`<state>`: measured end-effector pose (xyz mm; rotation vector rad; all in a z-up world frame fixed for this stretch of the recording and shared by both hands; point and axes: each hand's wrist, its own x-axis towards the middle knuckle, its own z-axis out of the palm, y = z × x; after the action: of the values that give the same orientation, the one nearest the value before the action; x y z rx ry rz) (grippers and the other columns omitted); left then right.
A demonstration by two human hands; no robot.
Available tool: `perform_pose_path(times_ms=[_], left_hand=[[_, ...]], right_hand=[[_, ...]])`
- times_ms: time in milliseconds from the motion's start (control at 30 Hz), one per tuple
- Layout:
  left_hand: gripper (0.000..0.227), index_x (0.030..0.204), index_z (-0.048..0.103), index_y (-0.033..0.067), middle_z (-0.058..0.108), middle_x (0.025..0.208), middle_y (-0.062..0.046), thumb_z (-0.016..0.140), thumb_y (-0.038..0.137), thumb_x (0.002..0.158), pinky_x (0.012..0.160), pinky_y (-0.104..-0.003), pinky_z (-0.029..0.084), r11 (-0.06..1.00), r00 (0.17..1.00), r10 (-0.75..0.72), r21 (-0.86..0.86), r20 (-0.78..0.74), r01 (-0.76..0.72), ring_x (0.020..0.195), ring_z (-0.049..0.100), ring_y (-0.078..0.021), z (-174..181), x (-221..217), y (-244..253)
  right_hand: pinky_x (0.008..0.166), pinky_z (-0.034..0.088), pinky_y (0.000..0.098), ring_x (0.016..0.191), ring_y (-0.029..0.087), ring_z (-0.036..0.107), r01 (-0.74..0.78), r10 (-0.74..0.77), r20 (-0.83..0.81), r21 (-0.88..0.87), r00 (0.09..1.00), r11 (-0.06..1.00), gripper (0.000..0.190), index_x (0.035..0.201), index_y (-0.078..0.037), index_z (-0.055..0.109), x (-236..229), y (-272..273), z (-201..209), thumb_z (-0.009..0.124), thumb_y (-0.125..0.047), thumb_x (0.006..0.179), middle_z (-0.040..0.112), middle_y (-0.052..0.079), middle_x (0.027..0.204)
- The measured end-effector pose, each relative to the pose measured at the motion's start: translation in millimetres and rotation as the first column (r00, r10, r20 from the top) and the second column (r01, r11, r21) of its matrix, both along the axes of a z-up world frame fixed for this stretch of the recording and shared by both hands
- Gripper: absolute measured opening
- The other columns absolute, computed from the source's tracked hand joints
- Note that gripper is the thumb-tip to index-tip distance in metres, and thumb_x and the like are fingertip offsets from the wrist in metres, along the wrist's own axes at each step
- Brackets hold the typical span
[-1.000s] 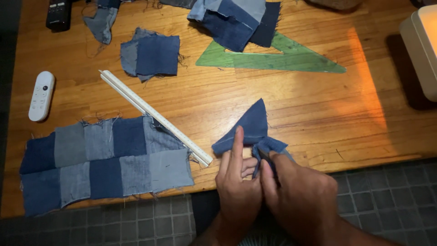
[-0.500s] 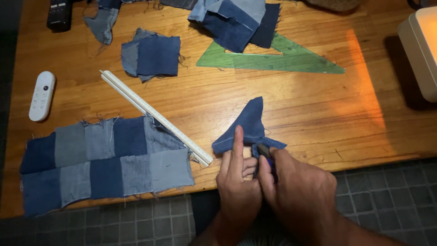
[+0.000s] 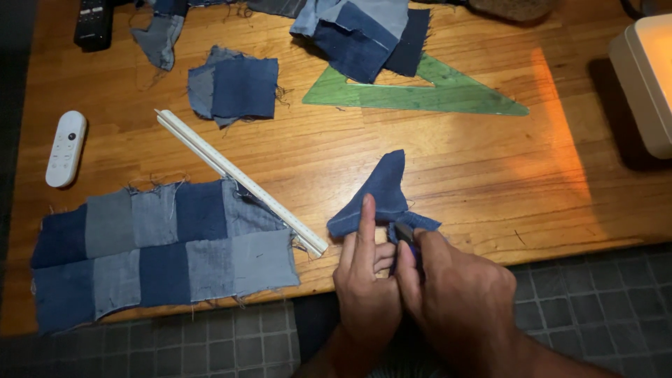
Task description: Cutting and measuring denim fabric scraps to prepare for sewing patchwork
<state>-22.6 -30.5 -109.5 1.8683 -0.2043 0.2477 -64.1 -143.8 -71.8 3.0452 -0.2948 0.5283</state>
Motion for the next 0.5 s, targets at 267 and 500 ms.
perform_pose_path(times_ms=[267, 500], left_hand=[[0.072, 0.171, 0.055, 0.0052, 0.081, 0.117, -0.008, 0.076, 0.011, 0.102, 0.067, -0.025, 0.075, 0.999, 0.999, 0.036, 0.015, 0.041, -0.036, 0.079, 0.091, -0.0129, 5.5, 1.3, -2.9], [0.092, 0.173, 0.048, 0.0015, 0.078, 0.106, -0.013, 0.097, 0.013, 0.096, 0.068, -0.027, 0.079, 0.998, 0.995, -0.018, -0.056, 0.100, 0.024, 0.075, 0.083, -0.0146, -8.0, -0.8, 4.3]], right_hand=[[0.041, 0.046, 0.0457, 0.048, 0.030, 0.070, -0.031, 0.031, 0.001, -0.025, 1.000, 0.999, 0.023, 0.104, -0.031, 0.075, 4.6, -1.7, 3.4, 0.067, -0.051, 0.112, 0.073, 0.000, 0.063], [0.080, 0.064, 0.0532, 0.094, 0.036, 0.086, 0.246, -0.203, -0.146, 0.421, 0.968, 0.873, 0.063, 0.139, -0.038, 0.081, 3.3, -20.1, -0.7, 0.092, -0.069, 0.085, 0.090, 0.003, 0.097]])
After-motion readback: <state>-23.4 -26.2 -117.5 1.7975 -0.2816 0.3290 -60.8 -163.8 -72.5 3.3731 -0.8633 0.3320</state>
